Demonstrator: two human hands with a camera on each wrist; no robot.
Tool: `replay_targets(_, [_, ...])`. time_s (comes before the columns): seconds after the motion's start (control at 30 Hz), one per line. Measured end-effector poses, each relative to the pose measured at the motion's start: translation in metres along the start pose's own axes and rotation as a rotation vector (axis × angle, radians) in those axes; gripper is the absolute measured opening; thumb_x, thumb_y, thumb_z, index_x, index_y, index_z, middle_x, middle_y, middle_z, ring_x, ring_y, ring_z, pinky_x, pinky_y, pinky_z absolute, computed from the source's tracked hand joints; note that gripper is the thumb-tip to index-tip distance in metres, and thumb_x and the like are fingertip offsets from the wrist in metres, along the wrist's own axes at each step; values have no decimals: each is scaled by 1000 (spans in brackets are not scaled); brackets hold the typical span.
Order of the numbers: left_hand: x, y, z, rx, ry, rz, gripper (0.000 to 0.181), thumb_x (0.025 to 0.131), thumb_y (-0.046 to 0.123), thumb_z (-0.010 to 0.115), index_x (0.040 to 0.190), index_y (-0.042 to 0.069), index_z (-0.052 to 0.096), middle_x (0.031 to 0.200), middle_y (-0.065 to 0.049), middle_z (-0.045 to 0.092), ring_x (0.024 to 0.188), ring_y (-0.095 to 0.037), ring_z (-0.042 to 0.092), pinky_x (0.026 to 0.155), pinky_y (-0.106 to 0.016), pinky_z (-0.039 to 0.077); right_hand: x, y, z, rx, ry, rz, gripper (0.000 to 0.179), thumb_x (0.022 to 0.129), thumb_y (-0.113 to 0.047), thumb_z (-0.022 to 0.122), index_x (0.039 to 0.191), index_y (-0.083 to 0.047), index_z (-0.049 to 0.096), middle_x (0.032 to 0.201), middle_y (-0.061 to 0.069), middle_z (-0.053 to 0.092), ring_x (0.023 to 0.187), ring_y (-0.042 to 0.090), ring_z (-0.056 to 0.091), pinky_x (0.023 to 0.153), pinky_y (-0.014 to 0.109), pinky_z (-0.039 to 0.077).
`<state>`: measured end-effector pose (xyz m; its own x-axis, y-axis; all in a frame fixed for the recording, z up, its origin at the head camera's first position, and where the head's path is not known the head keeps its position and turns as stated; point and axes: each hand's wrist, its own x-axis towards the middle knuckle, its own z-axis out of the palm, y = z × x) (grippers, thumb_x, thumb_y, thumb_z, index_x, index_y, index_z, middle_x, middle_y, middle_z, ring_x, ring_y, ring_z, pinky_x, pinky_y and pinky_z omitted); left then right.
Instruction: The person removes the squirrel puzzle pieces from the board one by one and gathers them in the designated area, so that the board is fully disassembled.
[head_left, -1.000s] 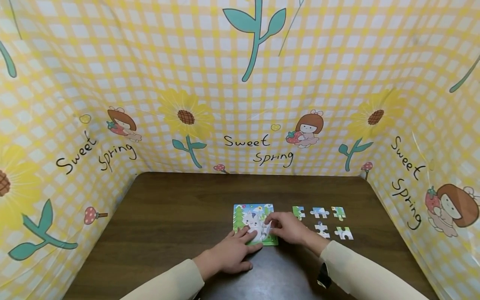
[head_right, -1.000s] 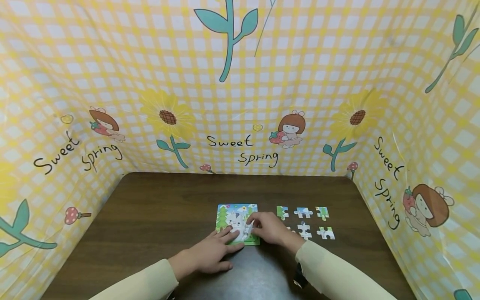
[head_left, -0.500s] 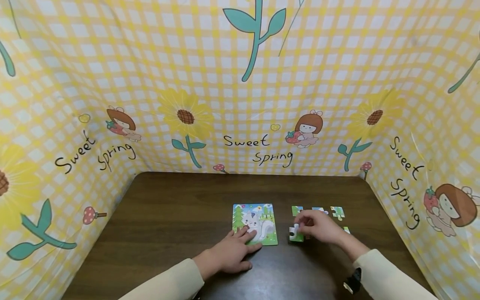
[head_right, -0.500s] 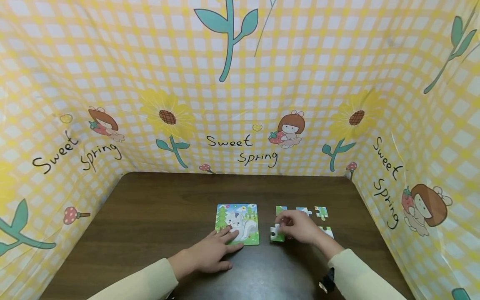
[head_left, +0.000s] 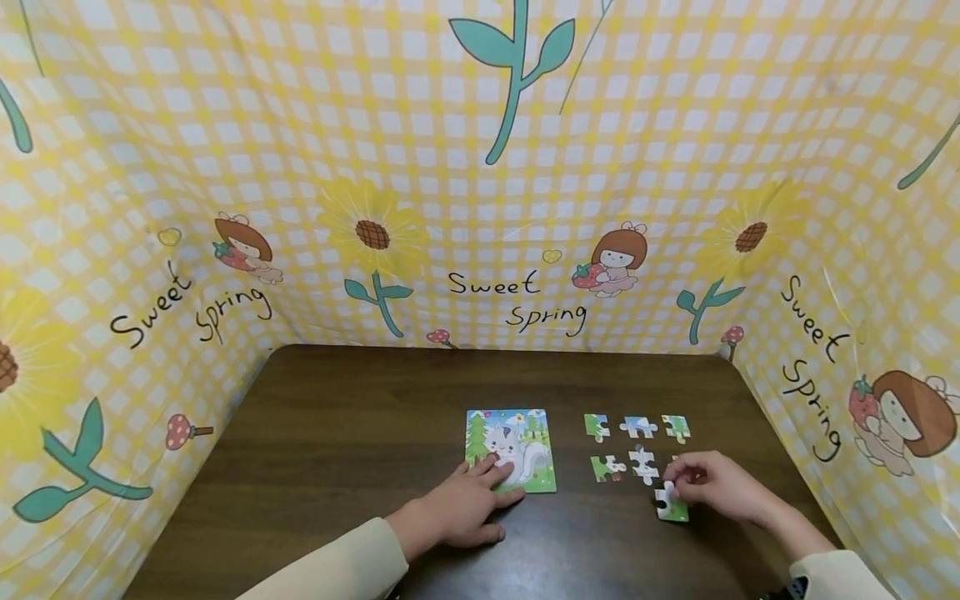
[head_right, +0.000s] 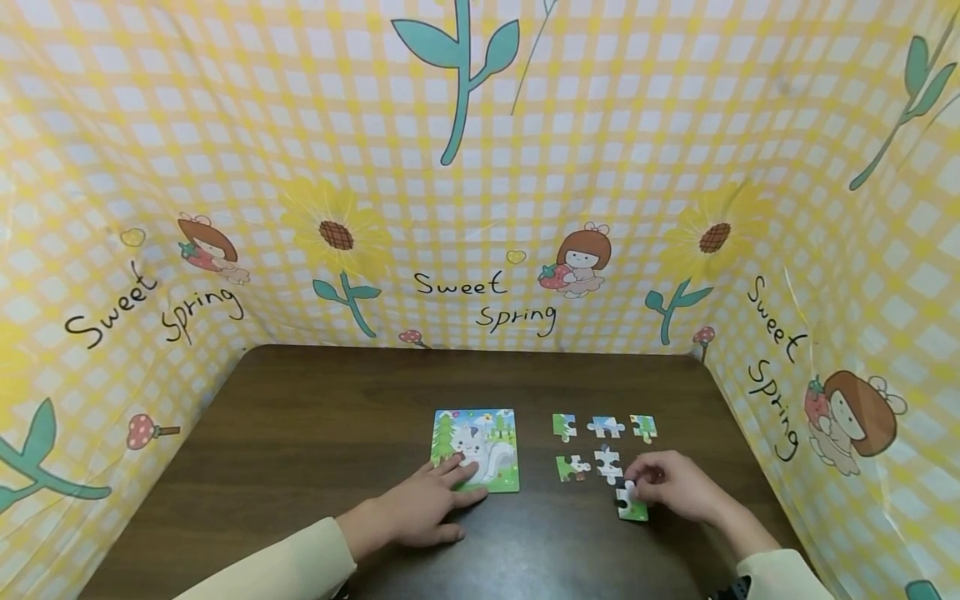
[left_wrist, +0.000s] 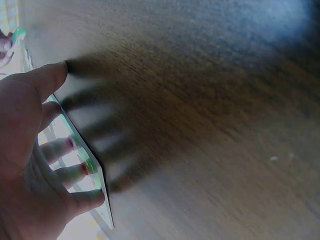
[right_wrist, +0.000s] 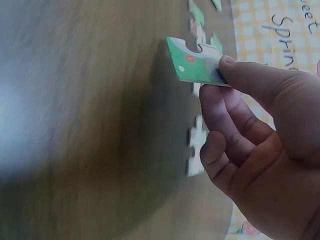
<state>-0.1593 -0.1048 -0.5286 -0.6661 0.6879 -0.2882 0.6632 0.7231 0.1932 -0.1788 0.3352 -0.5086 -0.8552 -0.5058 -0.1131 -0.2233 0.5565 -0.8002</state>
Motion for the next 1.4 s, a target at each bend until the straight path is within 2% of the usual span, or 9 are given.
replay_targets(0.17, [-1, 0, 0, 9, 6, -3, 63, 100, 57, 58, 157, 44, 37, 170, 0, 26, 158, -32, 21, 117, -61, 33, -15, 9, -3, -26, 18, 18, 11, 92, -7, 73, 102, -2, 73, 85, 0, 69, 74, 0, 60, 65, 23, 51])
replay_targets(0.4, [-1, 1, 0, 7, 10, 0, 63, 100, 56, 58, 158, 43, 38, 170, 0, 26, 158, -32, 21, 117, -61, 32, -25, 16, -7, -164, 60, 75, 8, 89, -10, 76, 96, -8, 75, 80, -5, 67, 70, -2, 56, 63, 22, 48])
replay_targets(0.6, [-2, 3, -3, 6, 11, 5, 62, 101, 55, 58, 158, 41, 38, 170, -1, 26, 158, -32, 21, 118, -60, 31, -27, 19, -10, -240, 71, 110, 8, 87, -11, 78, 94, -10, 76, 80, -6, 69, 71, -3, 57, 64, 23, 48])
replay_targets(0.83, [-4, 3, -3, 6, 19, 6, 62, 100, 55, 58, 158, 42, 39, 170, -1, 27, 157, -32, 22, 118, -60, 32, -28, 24, -11, -299, 83, 85, 8, 85, -9, 79, 92, -9, 75, 78, -8, 68, 70, -5, 55, 63, 23, 47])
replay_targets(1.2, [-6, 1, -1, 4, 36, 19, 62, 101, 56, 56, 159, 42, 37, 171, 0, 25, 158, -31, 21, 119, -60, 31, -28, 28, -8, -313, 119, 97, 11, 81, -9, 82, 88, -12, 75, 77, -8, 69, 70, -5, 56, 63, 23, 47])
replay_targets(1.4, [-6, -2, 5, 0, 78, 36, 62, 102, 55, 55, 159, 40, 37, 170, -2, 26, 158, -32, 21, 119, -63, 27, -26, 26, -12, -285, 78, 113, 10, 84, -13, 82, 91, -10, 75, 80, -7, 71, 71, -4, 58, 64, 23, 49])
